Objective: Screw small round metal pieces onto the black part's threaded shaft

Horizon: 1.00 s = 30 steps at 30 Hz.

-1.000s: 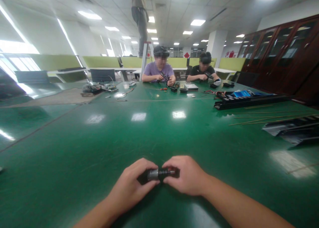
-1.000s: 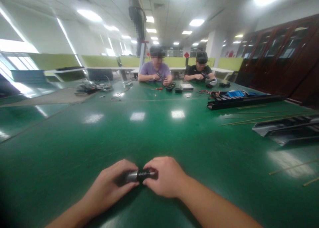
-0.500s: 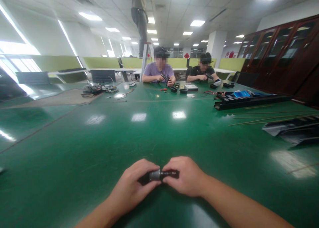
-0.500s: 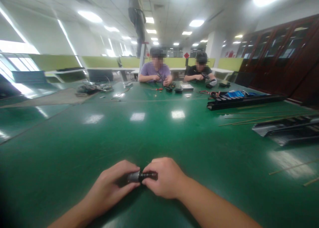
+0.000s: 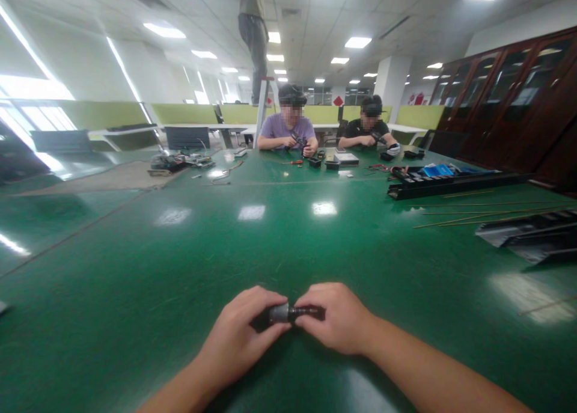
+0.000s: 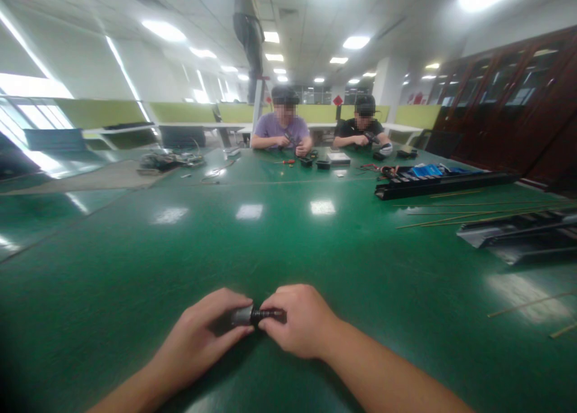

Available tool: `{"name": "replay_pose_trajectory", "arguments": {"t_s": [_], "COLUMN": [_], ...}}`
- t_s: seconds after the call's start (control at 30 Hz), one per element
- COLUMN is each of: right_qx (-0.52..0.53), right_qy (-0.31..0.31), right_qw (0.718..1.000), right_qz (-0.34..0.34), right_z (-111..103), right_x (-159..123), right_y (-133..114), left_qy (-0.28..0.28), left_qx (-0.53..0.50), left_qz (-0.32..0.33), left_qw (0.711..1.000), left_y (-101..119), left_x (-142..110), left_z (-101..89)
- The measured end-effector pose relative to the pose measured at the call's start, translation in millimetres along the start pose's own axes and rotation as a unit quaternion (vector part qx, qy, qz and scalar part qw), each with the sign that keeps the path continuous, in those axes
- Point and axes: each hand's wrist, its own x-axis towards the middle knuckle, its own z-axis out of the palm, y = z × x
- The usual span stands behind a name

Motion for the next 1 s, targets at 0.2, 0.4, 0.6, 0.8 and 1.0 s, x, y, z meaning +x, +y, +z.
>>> {"name": "replay_pose_trajectory", "arguments": {"t_s": [0.2, 0.4, 0.6, 0.8, 1.0], "right_qx": [-0.009, -0.010, -0.011, -0.015, -0.018], "right_qy": [-0.005, -0.002, -0.004, -0.003, -0.009], "right_qw": [1.000, 1.000, 1.000, 1.000, 1.000], "right_qz": [0.000, -0.002, -0.003, 0.001, 0.005], "right_z": [-1.7, -0.5, -0.5, -1.9, -1.8], "right_x": [-0.2, 0.1, 0.4, 0.2, 0.8], "right_y": [0.4, 0.9, 0.5, -0.5, -1.3], "left_qy": [0.005, 0.003, -0.006, -0.014, -0.008], "left_qx": [0.007, 0.009, 0.009, 0.009, 0.010], "left_qz": [0.005, 0.001, -0.003, -0.012, -0.005], "left_qw": [1.000, 1.000, 1.000, 1.000, 1.000], "left_y": [-1.9, -1.6, -0.3, -2.3, -2.6], "left_x": [-0.6, 0.0, 0.1, -0.2, -0.2], "left_z": [0.1, 0.2, -0.3, 0.5, 0.4]}}
